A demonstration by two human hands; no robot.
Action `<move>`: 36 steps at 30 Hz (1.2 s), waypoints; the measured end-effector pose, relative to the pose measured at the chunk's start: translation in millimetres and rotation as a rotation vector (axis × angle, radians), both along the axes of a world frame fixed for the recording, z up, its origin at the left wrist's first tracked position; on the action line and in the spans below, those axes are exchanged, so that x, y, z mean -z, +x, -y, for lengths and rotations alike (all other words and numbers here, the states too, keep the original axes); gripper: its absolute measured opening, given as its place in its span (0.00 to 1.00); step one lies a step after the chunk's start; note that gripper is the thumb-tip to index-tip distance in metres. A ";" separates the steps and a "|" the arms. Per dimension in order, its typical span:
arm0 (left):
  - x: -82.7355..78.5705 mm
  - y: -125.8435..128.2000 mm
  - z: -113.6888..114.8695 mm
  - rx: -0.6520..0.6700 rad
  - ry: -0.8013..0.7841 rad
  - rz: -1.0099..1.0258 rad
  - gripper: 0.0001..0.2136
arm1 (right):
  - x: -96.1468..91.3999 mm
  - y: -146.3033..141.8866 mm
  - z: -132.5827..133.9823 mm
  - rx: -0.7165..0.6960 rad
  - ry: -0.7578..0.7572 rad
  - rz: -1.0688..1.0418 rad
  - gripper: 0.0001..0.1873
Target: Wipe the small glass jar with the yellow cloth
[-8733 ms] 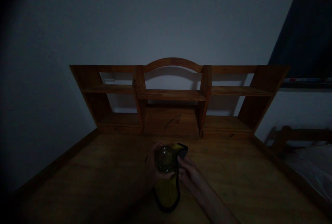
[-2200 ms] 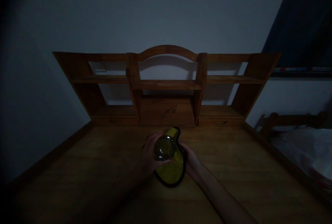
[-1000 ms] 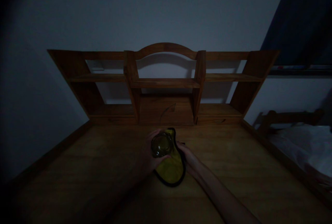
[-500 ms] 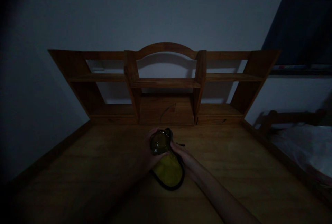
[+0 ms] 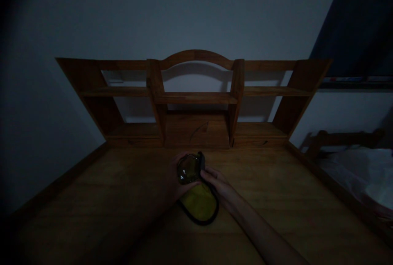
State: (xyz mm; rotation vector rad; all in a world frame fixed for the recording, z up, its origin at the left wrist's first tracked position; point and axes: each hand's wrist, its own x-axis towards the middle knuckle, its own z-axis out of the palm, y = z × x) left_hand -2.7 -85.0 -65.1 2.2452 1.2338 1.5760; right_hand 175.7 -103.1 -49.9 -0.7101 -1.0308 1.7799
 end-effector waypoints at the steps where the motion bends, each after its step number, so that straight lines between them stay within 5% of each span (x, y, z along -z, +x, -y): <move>1: 0.0 -0.5 0.0 0.009 -0.012 -0.004 0.42 | -0.1 0.0 0.2 0.000 -0.003 -0.002 0.20; 12: 6.2 -3.0 -3.2 0.105 -0.019 -0.028 0.44 | -1.8 5.3 3.3 -0.007 -0.008 -0.082 0.21; 19: 2.2 -4.0 -0.7 0.081 0.046 -0.095 0.43 | -4.8 4.0 5.1 -0.043 0.016 -0.143 0.28; 36: 3.0 -6.3 -0.1 0.074 0.097 -0.144 0.44 | -3.8 6.2 3.6 -0.017 0.023 -0.111 0.27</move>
